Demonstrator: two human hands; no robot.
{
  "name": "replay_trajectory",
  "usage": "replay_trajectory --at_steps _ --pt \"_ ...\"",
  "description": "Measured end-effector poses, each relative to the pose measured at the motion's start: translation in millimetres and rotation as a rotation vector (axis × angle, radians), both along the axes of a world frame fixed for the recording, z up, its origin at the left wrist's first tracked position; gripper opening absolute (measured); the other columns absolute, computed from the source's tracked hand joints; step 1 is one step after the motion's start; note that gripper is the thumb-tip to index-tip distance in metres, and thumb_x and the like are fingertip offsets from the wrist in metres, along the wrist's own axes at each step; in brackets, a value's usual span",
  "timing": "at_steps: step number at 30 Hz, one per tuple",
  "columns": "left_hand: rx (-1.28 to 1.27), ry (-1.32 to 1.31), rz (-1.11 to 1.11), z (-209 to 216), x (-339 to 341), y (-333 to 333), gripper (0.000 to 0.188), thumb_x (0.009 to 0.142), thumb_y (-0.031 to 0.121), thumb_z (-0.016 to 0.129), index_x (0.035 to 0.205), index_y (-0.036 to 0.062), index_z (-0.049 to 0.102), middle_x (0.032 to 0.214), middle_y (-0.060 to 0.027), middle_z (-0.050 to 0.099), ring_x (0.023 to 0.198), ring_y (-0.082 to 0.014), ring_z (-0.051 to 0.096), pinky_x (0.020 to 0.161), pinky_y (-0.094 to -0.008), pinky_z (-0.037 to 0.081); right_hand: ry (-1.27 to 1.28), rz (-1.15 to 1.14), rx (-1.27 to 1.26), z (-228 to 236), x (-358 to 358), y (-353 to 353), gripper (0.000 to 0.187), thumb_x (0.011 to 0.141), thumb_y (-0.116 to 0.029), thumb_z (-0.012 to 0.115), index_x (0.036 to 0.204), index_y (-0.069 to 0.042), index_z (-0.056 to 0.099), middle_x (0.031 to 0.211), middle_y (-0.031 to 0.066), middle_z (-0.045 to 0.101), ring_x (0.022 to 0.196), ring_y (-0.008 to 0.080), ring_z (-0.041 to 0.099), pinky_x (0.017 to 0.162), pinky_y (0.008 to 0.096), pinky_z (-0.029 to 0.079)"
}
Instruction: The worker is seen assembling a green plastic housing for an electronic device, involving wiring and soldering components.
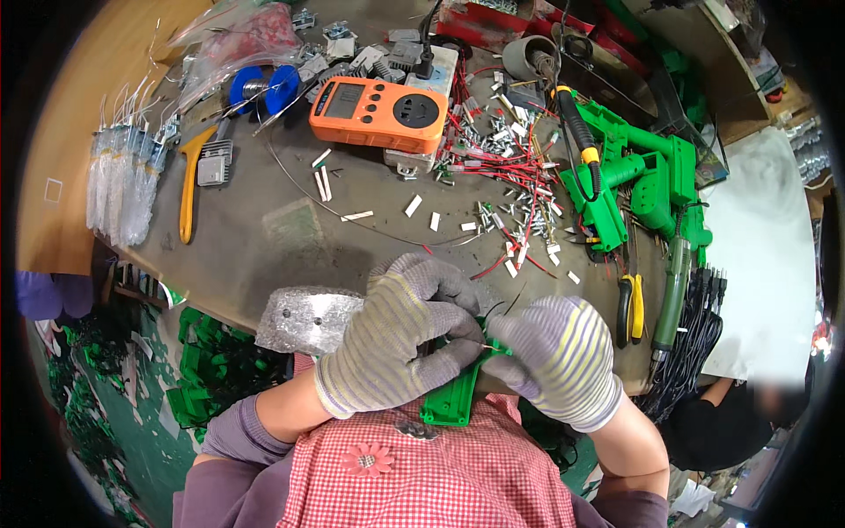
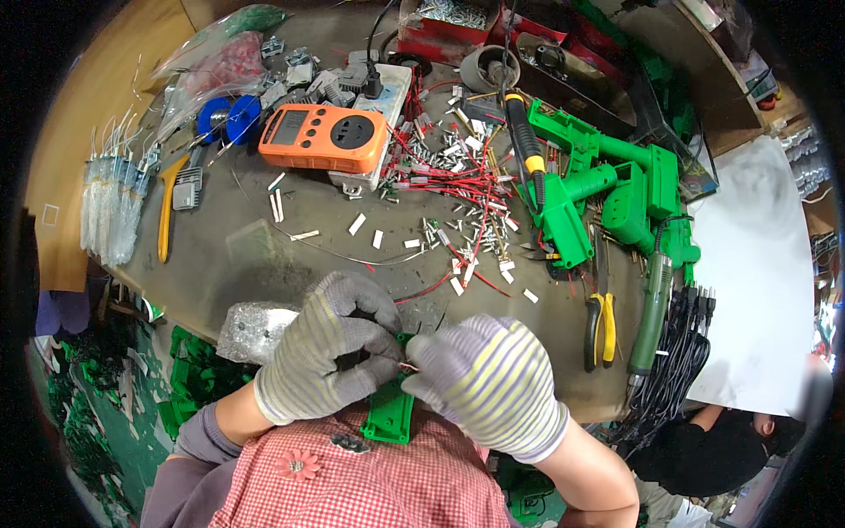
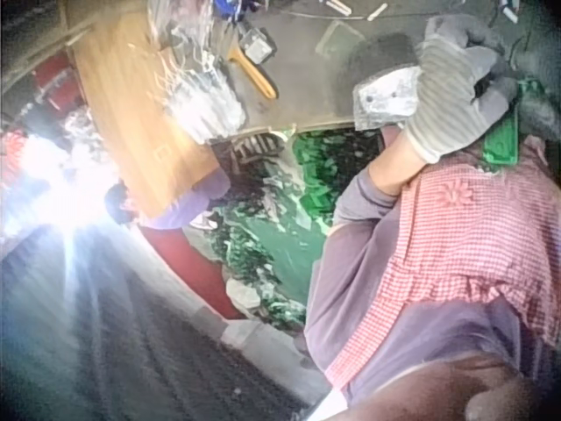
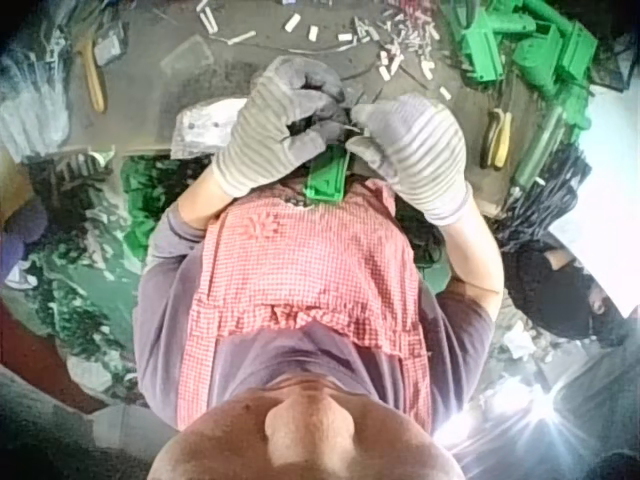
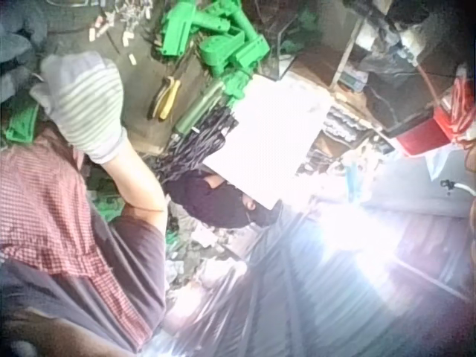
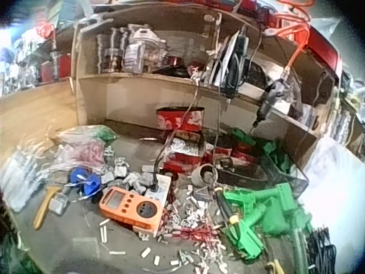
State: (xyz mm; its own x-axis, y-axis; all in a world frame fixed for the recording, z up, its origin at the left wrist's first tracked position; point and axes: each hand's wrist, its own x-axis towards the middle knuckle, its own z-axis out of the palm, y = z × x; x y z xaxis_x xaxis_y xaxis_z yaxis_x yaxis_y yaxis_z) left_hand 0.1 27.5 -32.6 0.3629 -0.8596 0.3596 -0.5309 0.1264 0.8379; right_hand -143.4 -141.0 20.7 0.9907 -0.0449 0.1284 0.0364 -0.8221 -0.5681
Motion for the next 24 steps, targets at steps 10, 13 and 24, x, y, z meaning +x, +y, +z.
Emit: replay_trajectory --at_steps 10,13,24 --pt "0.097 -0.252 0.020 0 -5 5 0.015 0.079 0.030 0.073 0.081 0.0144 0.072 0.105 -0.0047 0.063 0.103 -0.0310 0.057 0.098 -0.0498 0.040 0.063 -0.418 0.311 -20 7 -26 0.015 0.090 -0.017 0.065 0.088 -0.003 0.067 0.079 0.0169 0.066 0.068 0.0351 0.063 0.064 0.0428 0.049" --pt "0.097 -0.254 0.009 -1 -3 4 0.015 0.080 0.031 0.072 0.082 0.0163 0.073 0.104 -0.0039 0.062 0.103 -0.0308 0.057 0.097 -0.0503 0.039 -0.129 -0.171 -0.007 -22 70 -34 0.012 0.086 -0.015 0.070 0.095 -0.006 0.069 0.094 0.0135 0.067 0.085 0.0320 0.064 0.077 0.0419 0.051" --pt "0.051 -0.180 0.012 -6 -2 3 0.019 0.082 0.031 0.068 0.076 0.0133 0.070 0.100 -0.0053 0.062 0.099 -0.0304 0.058 0.092 -0.0499 0.042 0.035 0.293 -0.699 -47 159 -22 0.015 0.085 -0.014 0.061 0.088 -0.005 0.072 0.082 0.0136 0.070 0.084 0.0309 0.072 0.067 0.0453 0.057"
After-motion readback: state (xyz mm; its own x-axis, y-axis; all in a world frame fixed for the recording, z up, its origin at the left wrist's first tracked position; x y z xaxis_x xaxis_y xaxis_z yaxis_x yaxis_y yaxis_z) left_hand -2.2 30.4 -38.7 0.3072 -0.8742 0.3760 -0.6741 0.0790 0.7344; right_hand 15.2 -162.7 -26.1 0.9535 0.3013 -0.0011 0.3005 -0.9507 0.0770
